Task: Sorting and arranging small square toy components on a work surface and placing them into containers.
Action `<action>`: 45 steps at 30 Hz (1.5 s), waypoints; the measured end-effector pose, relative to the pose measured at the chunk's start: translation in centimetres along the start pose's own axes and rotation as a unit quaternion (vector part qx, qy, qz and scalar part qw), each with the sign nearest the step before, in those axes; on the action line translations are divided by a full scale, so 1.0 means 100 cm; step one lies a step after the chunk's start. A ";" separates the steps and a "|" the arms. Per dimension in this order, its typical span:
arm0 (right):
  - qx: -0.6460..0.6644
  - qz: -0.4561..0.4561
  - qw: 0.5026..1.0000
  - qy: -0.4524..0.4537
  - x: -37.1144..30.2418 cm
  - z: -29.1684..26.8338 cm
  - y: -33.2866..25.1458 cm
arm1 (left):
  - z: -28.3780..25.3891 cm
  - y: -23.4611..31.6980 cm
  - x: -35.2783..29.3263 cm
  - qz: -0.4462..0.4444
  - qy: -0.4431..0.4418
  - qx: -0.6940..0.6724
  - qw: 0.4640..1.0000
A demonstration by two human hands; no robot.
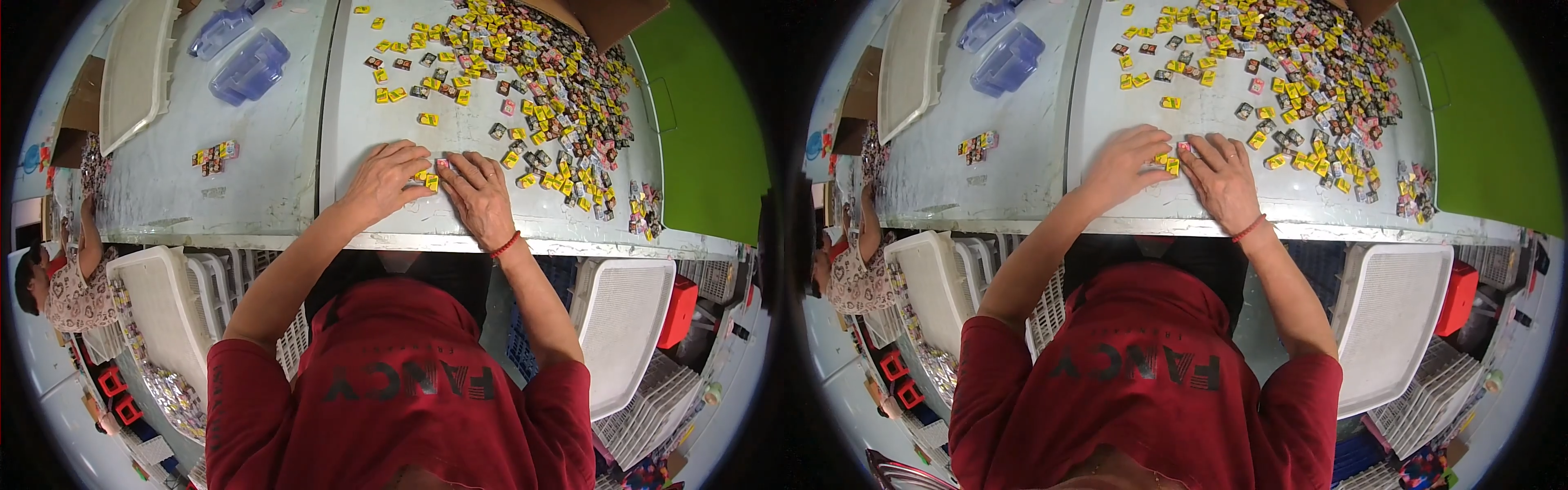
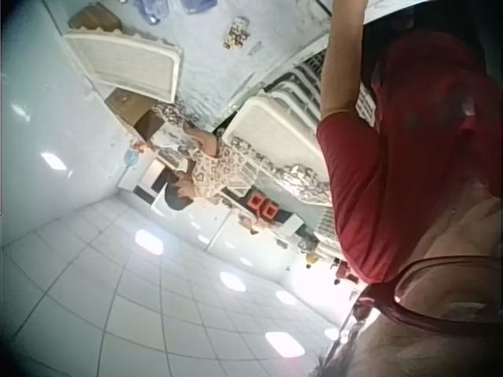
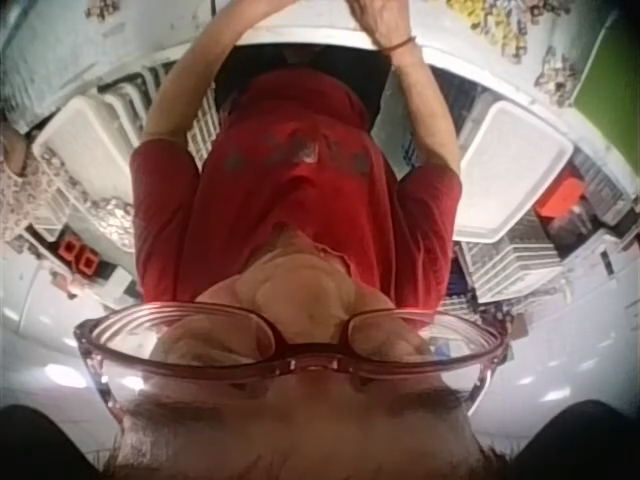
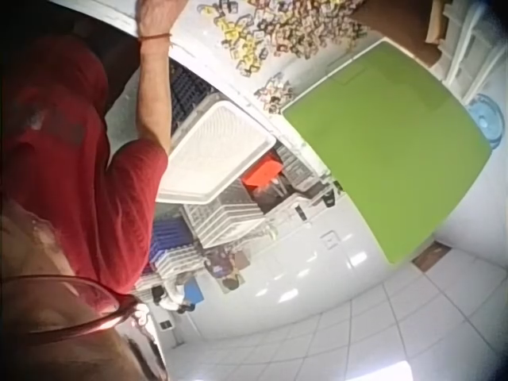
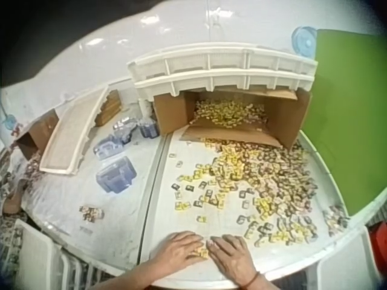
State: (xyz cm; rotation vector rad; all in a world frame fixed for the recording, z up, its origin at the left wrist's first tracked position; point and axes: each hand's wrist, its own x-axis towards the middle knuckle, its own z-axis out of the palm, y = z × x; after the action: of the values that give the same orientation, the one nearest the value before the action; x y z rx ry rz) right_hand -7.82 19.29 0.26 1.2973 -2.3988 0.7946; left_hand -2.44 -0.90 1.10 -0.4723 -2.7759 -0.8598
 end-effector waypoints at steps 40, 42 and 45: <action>-0.147 0.187 0.970 0.045 -0.023 -0.034 0.046 | 0.053 0.000 0.105 0.142 0.011 -0.071 0.987; -0.154 0.199 0.966 0.066 -0.024 -0.042 0.050 | 0.048 0.001 0.101 0.144 -0.020 -0.069 0.987; -0.166 0.221 0.957 0.086 -0.036 -0.050 0.057 | 0.046 0.008 0.096 0.111 -0.056 -0.078 0.989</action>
State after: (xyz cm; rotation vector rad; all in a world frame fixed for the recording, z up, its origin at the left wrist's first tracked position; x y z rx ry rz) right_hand -10.65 27.21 0.62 0.5479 -2.5638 0.5444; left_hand -11.51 4.70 0.47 -0.8639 -2.6948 -1.0287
